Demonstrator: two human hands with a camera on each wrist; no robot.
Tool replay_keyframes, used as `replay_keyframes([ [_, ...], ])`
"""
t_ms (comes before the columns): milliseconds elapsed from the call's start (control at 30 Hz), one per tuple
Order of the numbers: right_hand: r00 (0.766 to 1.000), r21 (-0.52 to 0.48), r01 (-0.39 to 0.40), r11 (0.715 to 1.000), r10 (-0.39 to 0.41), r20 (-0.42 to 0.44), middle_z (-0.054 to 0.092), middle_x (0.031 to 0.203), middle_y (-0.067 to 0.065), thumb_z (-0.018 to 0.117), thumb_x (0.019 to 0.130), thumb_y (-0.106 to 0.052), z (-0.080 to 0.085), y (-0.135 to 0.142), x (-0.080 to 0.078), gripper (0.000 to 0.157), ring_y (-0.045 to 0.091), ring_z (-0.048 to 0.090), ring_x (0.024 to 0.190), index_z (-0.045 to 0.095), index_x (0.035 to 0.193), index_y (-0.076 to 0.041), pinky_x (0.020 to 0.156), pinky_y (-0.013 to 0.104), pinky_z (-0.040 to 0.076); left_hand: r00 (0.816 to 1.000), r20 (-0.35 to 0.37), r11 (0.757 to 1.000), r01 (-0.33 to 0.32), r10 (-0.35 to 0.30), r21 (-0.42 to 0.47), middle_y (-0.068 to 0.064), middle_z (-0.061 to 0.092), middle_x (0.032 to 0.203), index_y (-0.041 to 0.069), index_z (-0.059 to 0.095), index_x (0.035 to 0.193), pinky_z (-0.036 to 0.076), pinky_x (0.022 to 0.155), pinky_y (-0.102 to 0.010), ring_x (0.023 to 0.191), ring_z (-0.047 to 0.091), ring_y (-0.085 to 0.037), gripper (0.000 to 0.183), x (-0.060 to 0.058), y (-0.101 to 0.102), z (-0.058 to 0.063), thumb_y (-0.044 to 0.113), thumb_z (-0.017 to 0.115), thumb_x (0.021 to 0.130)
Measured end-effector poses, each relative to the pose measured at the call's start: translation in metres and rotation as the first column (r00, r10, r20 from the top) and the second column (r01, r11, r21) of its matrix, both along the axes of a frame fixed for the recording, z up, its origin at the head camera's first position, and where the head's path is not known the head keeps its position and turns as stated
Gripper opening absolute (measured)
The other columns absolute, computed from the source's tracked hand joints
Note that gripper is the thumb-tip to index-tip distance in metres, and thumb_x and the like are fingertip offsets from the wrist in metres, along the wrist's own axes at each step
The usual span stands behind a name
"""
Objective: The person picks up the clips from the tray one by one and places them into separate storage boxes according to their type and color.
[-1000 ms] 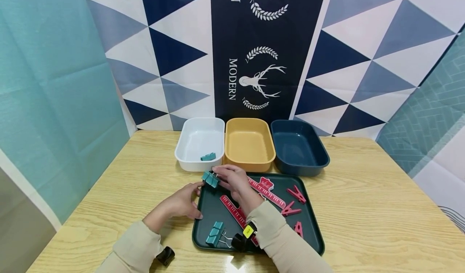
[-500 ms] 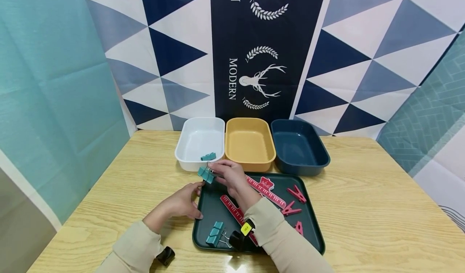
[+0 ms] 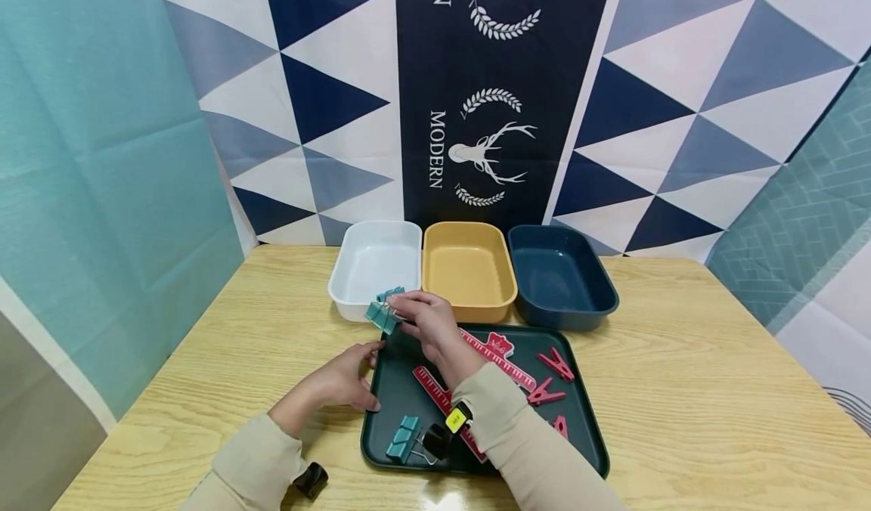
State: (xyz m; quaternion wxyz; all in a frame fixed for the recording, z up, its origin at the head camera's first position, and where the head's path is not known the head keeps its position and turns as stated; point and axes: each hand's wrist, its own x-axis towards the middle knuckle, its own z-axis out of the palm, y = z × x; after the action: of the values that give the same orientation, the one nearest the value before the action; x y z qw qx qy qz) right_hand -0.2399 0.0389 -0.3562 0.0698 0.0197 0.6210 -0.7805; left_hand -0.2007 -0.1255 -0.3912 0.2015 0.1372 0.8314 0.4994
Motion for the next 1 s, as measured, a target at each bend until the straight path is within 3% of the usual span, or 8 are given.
replay_keyframes([
  [333, 0.998, -0.013, 0.052, 0.999, -0.051, 0.036, 0.062, 0.097, 0.006, 0.069, 0.084, -0.012, 0.004, -0.007, -0.011, 0.021, 0.021, 0.061, 0.093, 0.068, 0.097, 0.003, 0.085, 0.035, 0.051, 1.000, -0.001, 1.000, 0.008, -0.008, 0.010, -0.017, 0.037, 0.109, -0.005, 0.026, 0.141, 0.055, 0.056, -0.035, 0.065, 0.059, -0.020, 0.094, 0.000, 0.000, 0.000, -0.015, 0.076, 0.062],
  [667, 0.988, -0.004, 0.099, 0.995, -0.098, 0.120, 0.062, 0.103, 0.009, 0.071, 0.083, -0.018, 0.009, -0.010, -0.024, 0.022, 0.019, 0.063, 0.088, 0.070, 0.099, -0.002, 0.084, 0.033, 0.051, 1.000, 0.005, 1.000, -0.003, 0.003, -0.012, -0.016, 0.038, 0.109, -0.003, 0.027, 0.142, 0.055, 0.055, -0.034, 0.065, 0.058, -0.019, 0.094, 0.000, 0.002, 0.002, -0.015, 0.076, 0.062],
  [1000, 0.983, -0.003, 0.143, 0.990, -0.141, 0.120, 0.060, 0.103, 0.008, 0.071, 0.084, -0.017, 0.014, -0.018, -0.036, 0.020, 0.020, 0.058, 0.091, 0.070, 0.098, -0.003, 0.082, 0.036, 0.052, 0.999, 0.029, 0.998, -0.040, 0.041, -0.041, -0.014, 0.038, 0.111, 0.002, 0.028, 0.143, 0.055, 0.057, -0.034, 0.065, 0.057, -0.020, 0.095, 0.001, 0.004, 0.003, -0.015, 0.076, 0.063],
])
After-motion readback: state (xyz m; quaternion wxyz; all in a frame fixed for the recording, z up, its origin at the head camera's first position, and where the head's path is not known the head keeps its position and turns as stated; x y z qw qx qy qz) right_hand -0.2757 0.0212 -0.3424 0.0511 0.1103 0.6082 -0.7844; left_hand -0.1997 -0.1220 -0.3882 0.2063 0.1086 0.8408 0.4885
